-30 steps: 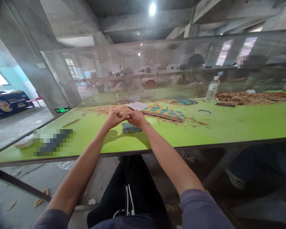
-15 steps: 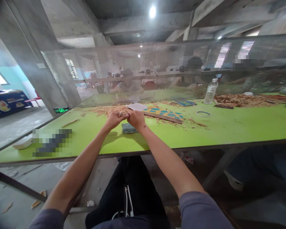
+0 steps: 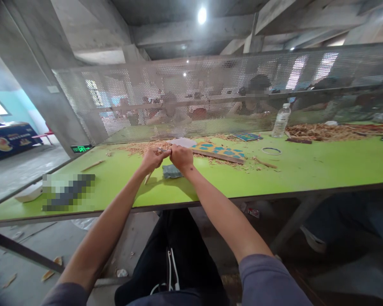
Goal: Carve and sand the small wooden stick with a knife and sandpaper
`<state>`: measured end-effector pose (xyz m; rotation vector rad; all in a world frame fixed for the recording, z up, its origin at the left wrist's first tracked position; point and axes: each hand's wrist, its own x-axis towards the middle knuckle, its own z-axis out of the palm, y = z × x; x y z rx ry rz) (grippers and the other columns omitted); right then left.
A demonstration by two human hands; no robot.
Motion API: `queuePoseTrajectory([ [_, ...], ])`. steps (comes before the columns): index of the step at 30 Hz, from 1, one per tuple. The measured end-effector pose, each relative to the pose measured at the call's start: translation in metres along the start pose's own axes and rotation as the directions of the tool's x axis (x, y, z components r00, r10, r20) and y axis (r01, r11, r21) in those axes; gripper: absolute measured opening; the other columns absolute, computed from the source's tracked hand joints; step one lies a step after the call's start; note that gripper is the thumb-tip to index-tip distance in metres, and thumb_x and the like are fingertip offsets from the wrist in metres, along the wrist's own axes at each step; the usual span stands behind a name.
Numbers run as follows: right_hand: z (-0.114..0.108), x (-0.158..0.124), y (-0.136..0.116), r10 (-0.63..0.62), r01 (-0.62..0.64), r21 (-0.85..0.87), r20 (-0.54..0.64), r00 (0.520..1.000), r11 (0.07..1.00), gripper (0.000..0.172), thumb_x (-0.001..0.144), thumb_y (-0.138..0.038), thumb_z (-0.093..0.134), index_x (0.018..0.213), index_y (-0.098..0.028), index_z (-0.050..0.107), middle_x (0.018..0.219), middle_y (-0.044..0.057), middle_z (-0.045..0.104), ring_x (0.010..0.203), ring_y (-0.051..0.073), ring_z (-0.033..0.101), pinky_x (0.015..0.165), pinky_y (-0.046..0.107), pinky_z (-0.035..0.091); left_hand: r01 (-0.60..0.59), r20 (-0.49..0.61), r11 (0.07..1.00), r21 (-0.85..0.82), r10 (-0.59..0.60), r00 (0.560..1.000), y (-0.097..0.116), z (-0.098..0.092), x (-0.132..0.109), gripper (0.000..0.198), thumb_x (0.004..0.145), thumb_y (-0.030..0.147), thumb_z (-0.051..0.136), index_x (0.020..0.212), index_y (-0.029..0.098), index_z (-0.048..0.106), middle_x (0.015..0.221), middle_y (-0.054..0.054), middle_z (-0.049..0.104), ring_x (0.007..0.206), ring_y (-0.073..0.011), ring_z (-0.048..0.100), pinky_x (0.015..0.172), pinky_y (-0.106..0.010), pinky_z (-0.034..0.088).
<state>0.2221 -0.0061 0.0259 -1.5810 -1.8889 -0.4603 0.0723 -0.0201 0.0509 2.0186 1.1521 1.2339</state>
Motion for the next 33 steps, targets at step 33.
queuePoseTrajectory([
  [33,0.001,0.0,0.002,-0.046,0.073,0.178,-0.15,0.988,0.981,0.023,0.095,-0.025,0.046,0.086,-0.017,0.066,0.08,0.009,0.072,0.066,0.017,0.055,0.06,0.031,0.02,0.015,0.08,0.982,-0.189,0.0,0.997,0.011,-0.004,-0.001,0.066,0.07,0.062,0.081,0.054,0.022,0.031,0.046,0.009,0.029,0.042,-0.004,0.026,0.044,-0.024,0.015],
])
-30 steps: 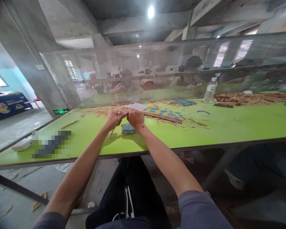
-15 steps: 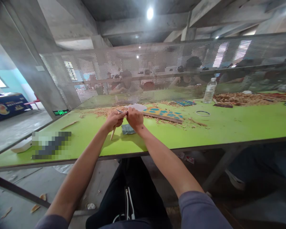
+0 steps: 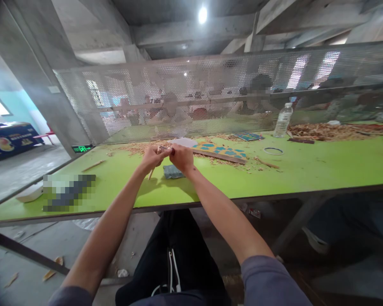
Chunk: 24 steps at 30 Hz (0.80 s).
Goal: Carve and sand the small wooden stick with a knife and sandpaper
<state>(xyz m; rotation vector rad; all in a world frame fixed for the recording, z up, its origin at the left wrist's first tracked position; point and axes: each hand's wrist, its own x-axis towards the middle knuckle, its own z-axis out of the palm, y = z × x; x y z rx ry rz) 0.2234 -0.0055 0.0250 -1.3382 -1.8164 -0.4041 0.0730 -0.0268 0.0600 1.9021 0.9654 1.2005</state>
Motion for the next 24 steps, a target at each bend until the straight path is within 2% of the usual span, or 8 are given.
queuePoseTrajectory([
  [4,0.001,0.0,0.002,-0.083,0.082,0.04,0.032,0.996,0.996,0.019,0.088,-0.021,0.049,0.08,-0.018,0.066,0.075,0.007,0.07,0.063,0.017,0.053,0.06,0.032,0.019,-0.056,-0.015,0.994,0.094,0.058,0.998,-0.004,-0.002,0.003,0.069,0.068,0.057,0.082,0.052,0.022,0.025,0.05,0.008,0.026,0.047,-0.005,0.023,0.048,-0.026,0.013],
  [9,0.0,0.002,0.005,-0.163,0.16,0.056,0.065,0.984,0.986,0.019,0.084,-0.02,0.05,0.08,-0.018,0.068,0.073,0.007,0.069,0.062,0.018,0.051,0.06,0.032,0.02,-0.115,0.005,0.984,0.135,0.116,0.993,-0.012,-0.005,0.004,0.064,0.07,0.06,0.079,0.055,0.021,0.032,0.053,0.007,0.028,0.051,-0.0066,0.022,0.05,-0.027,0.012],
  [14,-0.002,0.003,0.008,-0.202,0.196,0.061,0.12,0.972,0.979,0.022,0.084,-0.02,0.049,0.082,-0.017,0.071,0.072,0.008,0.069,0.064,0.018,0.053,0.06,0.03,0.023,-0.127,-0.019,0.964,0.235,0.135,0.991,-0.016,-0.005,0.005,0.067,0.068,0.063,0.078,0.052,0.021,0.029,0.052,0.007,0.026,0.052,-0.0072,0.023,0.052,-0.027,0.012],
  [19,-0.001,0.005,0.011,-0.159,0.165,-0.016,0.191,0.969,0.986,0.025,0.089,-0.026,0.049,0.086,-0.017,0.073,0.076,0.009,0.072,0.065,0.02,0.056,0.06,0.03,0.025,-0.11,-0.035,0.95,0.291,0.125,0.991,-0.019,-0.005,0.006,0.064,0.07,0.063,0.075,0.052,0.021,0.031,0.051,0.006,0.028,0.051,-0.0081,0.025,0.051,-0.028,0.014],
  [24,0.001,0.004,0.008,-0.084,0.104,-0.112,0.17,0.982,0.988,0.029,0.093,-0.028,0.046,0.092,-0.017,0.072,0.084,0.012,0.075,0.071,0.023,0.063,0.061,0.032,0.027,-0.079,-0.049,0.953,0.294,0.097,0.994,-0.025,-0.005,0.008,0.065,0.074,0.061,0.073,0.052,0.021,0.027,0.05,0.006,0.026,0.05,-0.0079,0.022,0.051,-0.029,0.012],
])
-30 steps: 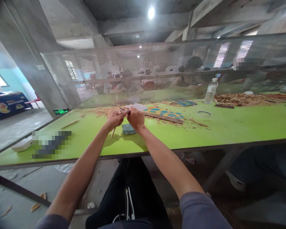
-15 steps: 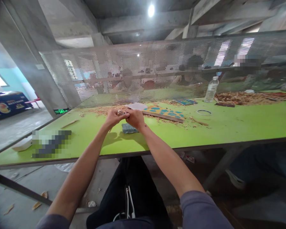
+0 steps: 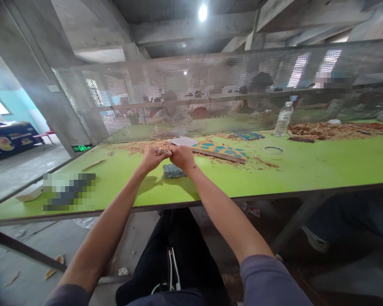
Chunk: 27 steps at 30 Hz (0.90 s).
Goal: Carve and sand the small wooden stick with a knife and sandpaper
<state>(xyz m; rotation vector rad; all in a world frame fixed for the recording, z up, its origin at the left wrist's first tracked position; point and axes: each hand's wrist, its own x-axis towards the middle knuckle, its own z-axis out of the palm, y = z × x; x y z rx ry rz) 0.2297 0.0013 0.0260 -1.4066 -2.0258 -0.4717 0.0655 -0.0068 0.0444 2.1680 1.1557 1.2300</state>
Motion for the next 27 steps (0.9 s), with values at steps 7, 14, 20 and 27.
queuePoseTrajectory([
  [7,-0.005,-0.002,-0.008,0.107,-0.107,-0.059,-0.016,0.994,0.992,0.032,0.099,-0.028,0.039,0.104,-0.014,0.068,0.095,0.015,0.075,0.08,0.024,0.067,0.066,0.031,0.034,0.064,-0.015,0.998,-0.021,-0.065,0.998,-0.003,0.005,0.005,0.064,0.078,0.061,0.069,0.05,0.022,0.026,0.047,0.006,0.026,0.046,-0.0072,0.021,0.048,-0.029,0.012],
  [14,-0.005,-0.003,-0.011,0.144,-0.15,-0.087,-0.071,0.987,0.985,0.031,0.103,-0.03,0.038,0.105,-0.014,0.064,0.098,0.015,0.073,0.08,0.024,0.065,0.064,0.031,0.031,0.134,0.026,0.98,-0.148,-0.131,0.991,0.007,0.005,0.002,0.065,0.079,0.066,0.068,0.051,0.022,0.029,0.044,0.007,0.029,0.041,-0.0053,0.024,0.045,-0.026,0.013],
  [20,-0.008,-0.002,-0.016,0.155,-0.165,-0.053,-0.149,0.977,0.985,0.03,0.104,-0.029,0.038,0.104,-0.013,0.063,0.096,0.017,0.071,0.08,0.023,0.062,0.064,0.031,0.029,0.245,0.223,0.87,-0.427,-0.161,0.961,0.016,0.003,-0.003,0.063,0.076,0.073,0.069,0.058,0.023,0.035,0.043,0.01,0.026,0.036,-0.0041,0.021,0.04,-0.025,0.012],
  [27,-0.007,-0.003,-0.01,0.178,-0.174,0.046,-0.138,0.974,0.984,0.029,0.099,-0.032,0.044,0.099,-0.014,0.066,0.087,0.013,0.072,0.07,0.02,0.058,0.06,0.031,0.023,0.083,0.089,0.954,-0.287,-0.06,0.994,0.024,-0.001,-0.007,0.063,0.074,0.07,0.073,0.056,0.021,0.038,0.046,0.008,0.031,0.042,-0.0051,0.027,0.044,-0.025,0.017],
])
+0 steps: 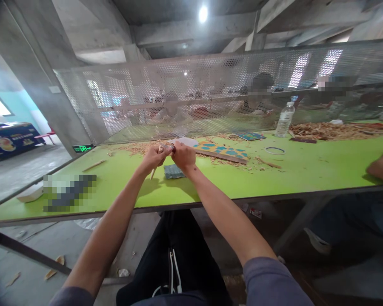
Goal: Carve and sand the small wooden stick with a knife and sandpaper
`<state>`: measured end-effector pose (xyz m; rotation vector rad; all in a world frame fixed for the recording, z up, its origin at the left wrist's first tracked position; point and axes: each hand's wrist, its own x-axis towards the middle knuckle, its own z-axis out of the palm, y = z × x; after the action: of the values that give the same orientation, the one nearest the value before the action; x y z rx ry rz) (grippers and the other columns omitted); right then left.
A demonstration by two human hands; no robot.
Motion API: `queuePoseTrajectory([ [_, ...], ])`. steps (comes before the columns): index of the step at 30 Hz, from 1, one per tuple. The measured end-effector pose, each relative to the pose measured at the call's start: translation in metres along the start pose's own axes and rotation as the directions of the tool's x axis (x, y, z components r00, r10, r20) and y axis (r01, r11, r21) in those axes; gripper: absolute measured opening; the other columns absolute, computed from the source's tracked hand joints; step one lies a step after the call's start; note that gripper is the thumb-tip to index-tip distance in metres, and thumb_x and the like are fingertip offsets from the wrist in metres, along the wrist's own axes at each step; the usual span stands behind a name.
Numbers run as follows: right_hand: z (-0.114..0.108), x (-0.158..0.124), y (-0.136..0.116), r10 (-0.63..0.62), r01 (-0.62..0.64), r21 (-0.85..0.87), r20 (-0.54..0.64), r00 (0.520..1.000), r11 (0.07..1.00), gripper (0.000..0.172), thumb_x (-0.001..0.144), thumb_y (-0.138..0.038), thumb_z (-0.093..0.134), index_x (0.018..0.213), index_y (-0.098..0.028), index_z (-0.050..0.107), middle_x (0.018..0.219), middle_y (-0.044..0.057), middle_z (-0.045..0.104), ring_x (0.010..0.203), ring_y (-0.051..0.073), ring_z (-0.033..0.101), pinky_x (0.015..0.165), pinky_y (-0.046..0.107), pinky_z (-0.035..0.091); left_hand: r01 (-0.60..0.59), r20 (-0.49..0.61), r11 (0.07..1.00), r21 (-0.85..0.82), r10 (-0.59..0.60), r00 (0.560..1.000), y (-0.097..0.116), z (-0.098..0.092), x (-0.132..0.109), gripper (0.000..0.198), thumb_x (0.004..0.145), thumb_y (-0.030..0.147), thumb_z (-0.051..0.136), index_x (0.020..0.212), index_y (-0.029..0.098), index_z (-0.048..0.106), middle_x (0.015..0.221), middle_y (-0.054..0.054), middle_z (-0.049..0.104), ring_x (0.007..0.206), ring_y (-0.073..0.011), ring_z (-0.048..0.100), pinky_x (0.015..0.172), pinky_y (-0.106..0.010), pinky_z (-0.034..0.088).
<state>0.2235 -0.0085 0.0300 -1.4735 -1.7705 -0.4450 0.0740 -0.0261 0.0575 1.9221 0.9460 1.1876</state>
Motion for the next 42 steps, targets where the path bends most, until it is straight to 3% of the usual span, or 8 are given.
queuePoseTrajectory([
  [5,0.005,0.002,0.009,-0.106,0.105,0.107,0.009,0.994,0.989,0.024,0.092,-0.027,0.047,0.085,-0.017,0.068,0.076,0.01,0.07,0.064,0.019,0.053,0.06,0.031,0.02,-0.044,-0.092,0.983,0.181,0.061,0.994,-0.007,-0.003,0.004,0.065,0.072,0.066,0.076,0.053,0.021,0.032,0.048,0.007,0.031,0.046,-0.0066,0.029,0.048,-0.026,0.018],
  [11,0.007,0.005,0.019,-0.207,0.2,0.209,0.016,0.978,0.957,0.02,0.084,-0.024,0.05,0.069,-0.019,0.062,0.066,0.005,0.065,0.06,0.016,0.046,0.06,0.031,0.021,-0.12,-0.084,0.967,0.224,0.142,0.986,-0.019,-0.005,0.009,0.069,0.074,0.06,0.076,0.052,0.022,0.022,0.051,0.007,0.024,0.05,-0.0068,0.02,0.05,-0.027,0.012],
  [19,0.003,0.006,0.023,-0.322,0.285,0.286,0.091,0.942,0.915,0.017,0.081,-0.023,0.047,0.065,-0.021,0.053,0.059,0.0,0.052,0.057,0.014,0.037,0.059,0.028,0.022,-0.104,-0.057,0.945,0.31,0.127,0.99,-0.01,-0.006,0.005,0.073,0.072,0.061,0.077,0.05,0.021,0.021,0.049,0.007,0.02,0.05,-0.0065,0.016,0.05,-0.029,0.009],
  [27,0.008,0.006,0.025,-0.398,0.339,0.376,0.09,0.913,0.862,0.018,0.078,-0.022,0.043,0.059,-0.021,0.044,0.055,-0.003,0.042,0.058,0.012,0.032,0.059,0.028,0.021,-0.122,-0.019,0.928,0.352,0.137,0.99,-0.012,-0.006,0.004,0.071,0.073,0.066,0.074,0.05,0.021,0.024,0.049,0.007,0.022,0.05,-0.007,0.018,0.052,-0.029,0.009],
  [38,0.01,0.007,0.026,-0.434,0.373,0.352,0.114,0.894,0.859,0.019,0.078,-0.021,0.045,0.059,-0.02,0.048,0.056,-0.002,0.048,0.056,0.012,0.032,0.058,0.028,0.021,-0.124,-0.02,0.919,0.374,0.142,0.99,-0.014,-0.006,0.004,0.072,0.073,0.064,0.075,0.049,0.02,0.023,0.048,0.006,0.021,0.05,-0.0075,0.018,0.052,-0.03,0.009],
  [42,0.006,0.006,0.023,-0.409,0.35,0.282,0.191,0.892,0.893,0.022,0.079,-0.022,0.047,0.058,-0.02,0.053,0.056,0.0,0.053,0.054,0.013,0.035,0.057,0.029,0.02,-0.124,-0.036,0.903,0.411,0.152,0.988,-0.016,-0.006,0.004,0.073,0.074,0.062,0.076,0.048,0.02,0.022,0.047,0.007,0.021,0.049,-0.0076,0.018,0.052,-0.031,0.009],
])
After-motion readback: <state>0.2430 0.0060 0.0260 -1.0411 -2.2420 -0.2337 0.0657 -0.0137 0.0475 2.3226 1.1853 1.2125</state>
